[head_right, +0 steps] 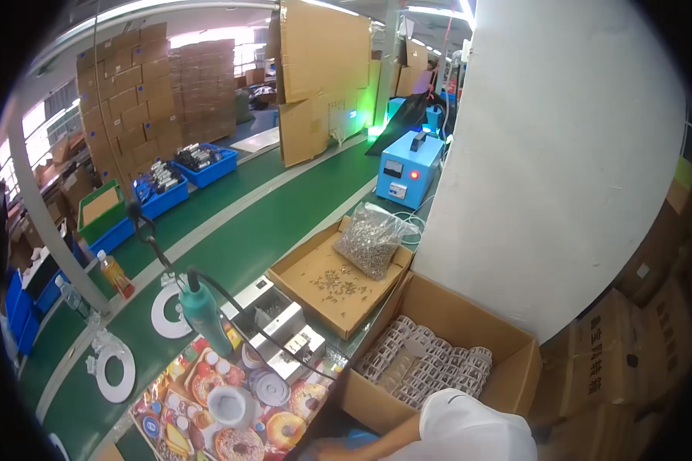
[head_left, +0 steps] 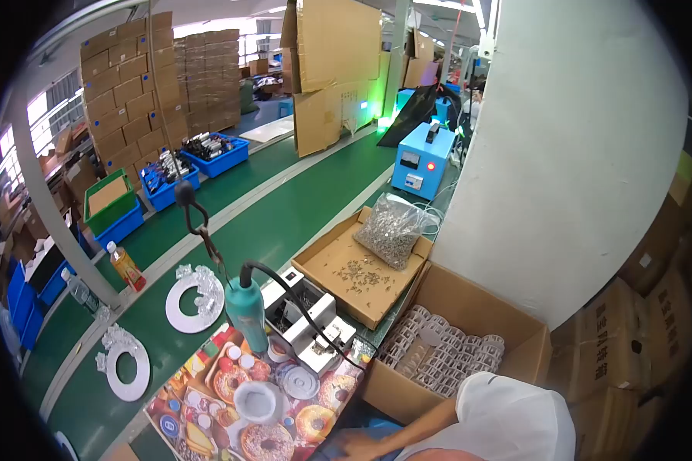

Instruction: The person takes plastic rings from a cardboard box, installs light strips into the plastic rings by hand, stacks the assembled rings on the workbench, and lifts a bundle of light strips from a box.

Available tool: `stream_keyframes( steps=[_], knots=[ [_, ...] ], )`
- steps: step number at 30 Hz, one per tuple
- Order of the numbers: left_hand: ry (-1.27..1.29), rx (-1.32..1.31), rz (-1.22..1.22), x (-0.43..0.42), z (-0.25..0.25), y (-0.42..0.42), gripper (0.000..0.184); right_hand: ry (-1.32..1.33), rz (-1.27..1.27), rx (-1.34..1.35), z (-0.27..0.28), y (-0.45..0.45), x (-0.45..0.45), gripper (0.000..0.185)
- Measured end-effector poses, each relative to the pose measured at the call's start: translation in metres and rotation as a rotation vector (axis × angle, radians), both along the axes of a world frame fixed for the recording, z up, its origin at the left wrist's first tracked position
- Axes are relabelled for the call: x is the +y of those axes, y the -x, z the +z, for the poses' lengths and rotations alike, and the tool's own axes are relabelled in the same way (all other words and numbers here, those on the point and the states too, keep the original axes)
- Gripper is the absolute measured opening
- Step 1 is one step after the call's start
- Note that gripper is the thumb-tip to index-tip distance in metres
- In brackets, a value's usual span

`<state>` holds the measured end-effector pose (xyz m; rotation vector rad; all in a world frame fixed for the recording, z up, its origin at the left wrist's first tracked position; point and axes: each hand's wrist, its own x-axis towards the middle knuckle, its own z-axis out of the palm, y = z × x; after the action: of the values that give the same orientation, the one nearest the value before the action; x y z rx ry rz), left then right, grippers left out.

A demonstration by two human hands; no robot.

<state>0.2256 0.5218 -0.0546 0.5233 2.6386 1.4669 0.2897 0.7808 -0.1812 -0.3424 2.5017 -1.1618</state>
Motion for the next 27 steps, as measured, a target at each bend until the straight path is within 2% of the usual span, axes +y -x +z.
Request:
stream_keyframes(
  steps=[2,4,5,6,7,8,9,10,11,12,13,14,15,16,18,19,20,21,22,23,25,26,27],
  knots=[
    [0.048,0.016,0.035,0.032,-0.008,-0.050,0.070,-0.019,0.070,0.163,0.032,-0.012,0.011,0.044],
    [0.096,-0.024,0.081,0.044,-0.009,-0.085,0.071,-0.018,0.151,0.292,0.100,0.008,0.035,0.047],
    [0.220,0.157,0.169,0.035,-0.021,-0.087,0.060,0.005,0.208,0.340,0.132,0.025,0.039,0.049],
    [0.379,0.318,0.264,0.021,-0.038,-0.090,0.057,0.058,0.285,0.374,0.135,0.003,0.020,0.051],
    [0.571,0.459,0.352,0.005,-0.059,-0.095,0.061,-0.219,0.289,0.749,0.070,-0.006,0.053,0.058],
    [0.734,0.175,0.695,-0.021,-0.099,-0.112,0.046,-0.291,-0.019,0.185,0.075,-0.009,0.060,0.058],
    [0.268,-0.504,0.972,-0.061,-0.123,-0.123,0.035,-0.402,-0.138,-0.328,0.083,0.002,0.047,0.057],
    [0.164,-0.555,1.058,-0.069,-0.123,-0.132,0.033,-0.184,-0.288,-0.362,0.078,-0.002,0.027,0.061],
    [0.889,-0.719,0.772,0.005,-0.019,-0.087,0.030,0.004,-0.441,-0.420,0.072,-0.010,0.011,0.065],
    [0.651,-0.378,0.550,-0.019,-0.113,-0.127,0.025,-0.309,-0.208,-0.302,0.086,-0.015,-0.010,0.068],
    [0.548,-0.191,0.425,0.021,-0.106,-0.130,0.026,-0.448,-0.149,0.073,0.084,-0.036,-0.032,0.058],
    [0.425,0.028,0.789,0.077,-0.059,-0.111,0.036,-0.060,0.047,0.234,0.093,-0.027,-0.039,0.051],
    [0.239,0.042,0.666,0.085,-0.038,-0.113,0.042,0.340,0.215,0.349,0.112,-0.025,-0.045,0.046],
    [0.251,0.005,0.724,0.080,-0.016,-0.112,0.042,0.354,0.271,0.308,0.126,-0.026,-0.044,0.046],
    [-0.110,0.199,0.232,0.062,0.015,-0.109,0.037,0.407,0.463,0.352,0.143,-0.018,-0.031,0.040],
    [-0.099,0.215,0.248,0.046,0.012,-0.107,0.037,0.207,0.441,0.440,0.145,-0.005,-0.024,0.040],
    [0.221,0.093,0.365,0.026,0.003,-0.108,0.034,-0.063,0.335,0.516,0.112,-0.004,-0.004,0.036],
    [0.535,-0.047,0.489,0.004,-0.010,-0.116,0.031,-0.129,0.128,0.247,0.082,-0.006,0.017,0.032],
    [0.533,-0.342,0.642,-0.034,-0.065,-0.147,0.030,-0.198,-0.078,-0.027,0.065,-0.004,0.029,0.031],
    [0.512,-0.642,0.780,-0.068,-0.112,-0.176,0.030,-0.194,-0.055,-0.018,0.076,0.009,0.027,0.031],
    [0.455,-0.455,1.110,-0.088,-0.072,-0.188,0.033,-0.392,0.013,-0.449,0.115,0.018,0.025,0.043],
    [0.463,-0.479,1.140,-0.086,-0.073,-0.201,0.033,-0.276,-0.013,-0.214,0.115,0.009,0.022,0.044],
    [0.392,-0.342,1.218,-0.087,-0.080,-0.202,0.035,-0.257,0.033,-0.198,0.116,0.012,0.006,0.044]
  ],
)
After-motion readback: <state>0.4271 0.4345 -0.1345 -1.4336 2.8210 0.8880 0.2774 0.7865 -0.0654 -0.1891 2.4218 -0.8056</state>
